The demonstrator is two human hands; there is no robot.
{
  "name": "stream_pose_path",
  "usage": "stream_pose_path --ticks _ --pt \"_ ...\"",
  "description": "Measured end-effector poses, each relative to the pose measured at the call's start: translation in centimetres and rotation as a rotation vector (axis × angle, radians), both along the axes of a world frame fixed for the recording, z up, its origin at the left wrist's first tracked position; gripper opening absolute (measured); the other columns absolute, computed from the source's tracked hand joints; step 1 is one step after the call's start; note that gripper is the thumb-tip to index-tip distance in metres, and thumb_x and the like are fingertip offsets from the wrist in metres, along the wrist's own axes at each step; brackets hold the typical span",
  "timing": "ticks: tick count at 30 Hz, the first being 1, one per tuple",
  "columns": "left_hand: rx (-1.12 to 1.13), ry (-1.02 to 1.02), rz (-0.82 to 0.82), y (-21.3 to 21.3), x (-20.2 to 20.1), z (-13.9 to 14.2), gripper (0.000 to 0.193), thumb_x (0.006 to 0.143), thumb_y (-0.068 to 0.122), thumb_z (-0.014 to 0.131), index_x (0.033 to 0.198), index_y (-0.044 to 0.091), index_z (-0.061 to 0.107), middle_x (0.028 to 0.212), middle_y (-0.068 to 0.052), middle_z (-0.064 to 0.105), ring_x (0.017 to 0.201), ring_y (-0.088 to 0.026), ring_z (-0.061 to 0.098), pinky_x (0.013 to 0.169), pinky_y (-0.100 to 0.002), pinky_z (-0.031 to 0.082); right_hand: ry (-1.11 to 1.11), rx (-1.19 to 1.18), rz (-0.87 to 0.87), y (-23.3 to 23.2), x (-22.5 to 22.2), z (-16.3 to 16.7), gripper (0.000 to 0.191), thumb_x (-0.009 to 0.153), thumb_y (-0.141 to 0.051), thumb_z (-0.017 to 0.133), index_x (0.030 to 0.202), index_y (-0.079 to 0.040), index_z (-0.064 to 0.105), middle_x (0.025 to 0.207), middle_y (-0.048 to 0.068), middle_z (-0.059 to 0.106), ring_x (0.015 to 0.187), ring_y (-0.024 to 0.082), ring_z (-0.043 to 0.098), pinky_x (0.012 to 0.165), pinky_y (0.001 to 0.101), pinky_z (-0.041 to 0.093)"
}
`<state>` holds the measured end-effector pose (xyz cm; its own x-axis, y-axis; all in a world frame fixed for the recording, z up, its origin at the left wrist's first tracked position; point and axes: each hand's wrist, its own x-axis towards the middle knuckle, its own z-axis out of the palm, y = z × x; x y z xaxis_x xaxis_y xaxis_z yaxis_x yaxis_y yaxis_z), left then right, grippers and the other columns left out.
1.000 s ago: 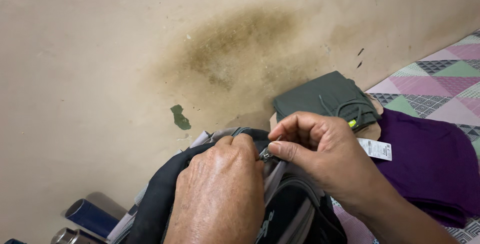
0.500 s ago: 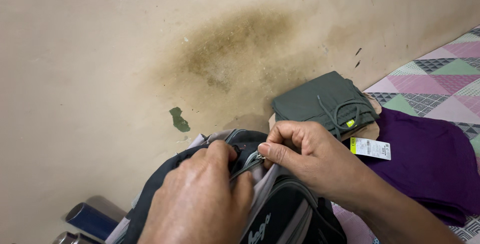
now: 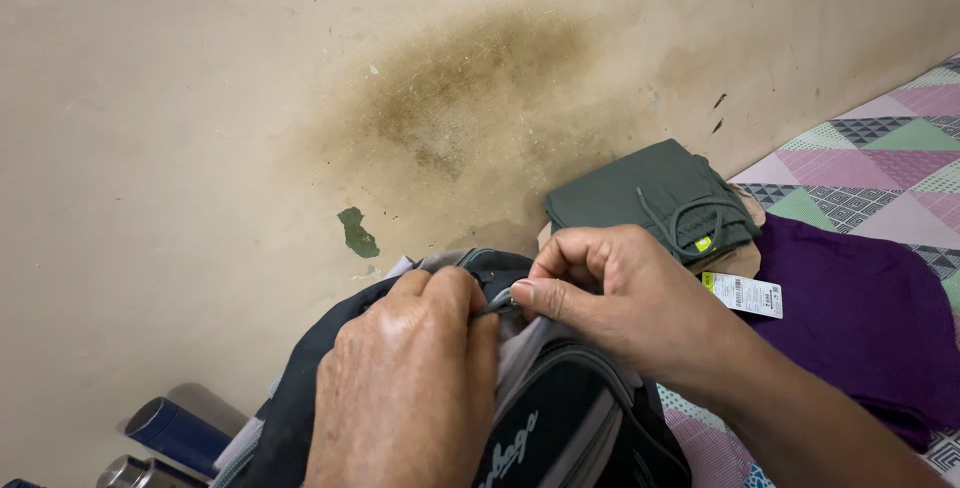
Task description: The person unzips and rezips the front and main compartments of a backpack lying on a bed, working the zipper pulls with both hands and pressing the pockets flat. Folded clothes and bottles sit on a small side table and the bed beside the bag.
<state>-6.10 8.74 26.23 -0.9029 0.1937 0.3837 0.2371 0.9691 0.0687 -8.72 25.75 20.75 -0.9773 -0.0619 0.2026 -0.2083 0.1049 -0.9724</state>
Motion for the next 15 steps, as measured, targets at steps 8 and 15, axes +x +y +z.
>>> stream_pose_path --ticks 8,15 --pt "0.0 -0.022 -0.038 -0.4 -0.53 -0.51 0.02 0.091 0.034 0.068 0.093 0.015 0.071 0.099 -0.007 0.07 0.094 -0.031 0.071 0.078 -0.047 0.056 0.029 -0.083 0.015 -0.39 0.03 0.75 0.013 0.083 -0.014 0.074 0.083 -0.001 0.075 0.071 0.002 0.072 0.065 0.006 0.063 0.059 0.0231 0.051" --pt "0.011 -0.057 0.015 -0.18 -0.35 -0.42 0.025 0.092 0.037 0.065 0.102 0.014 0.065 0.096 -0.009 0.069 0.096 -0.032 0.07 0.078 -0.048 0.054 0.054 -0.089 0.046 -0.35 -0.02 0.75 0.013 0.083 -0.01 0.074 0.09 0.001 0.077 0.076 0.002 0.075 0.07 0.004 0.066 0.064 0.021 0.055"
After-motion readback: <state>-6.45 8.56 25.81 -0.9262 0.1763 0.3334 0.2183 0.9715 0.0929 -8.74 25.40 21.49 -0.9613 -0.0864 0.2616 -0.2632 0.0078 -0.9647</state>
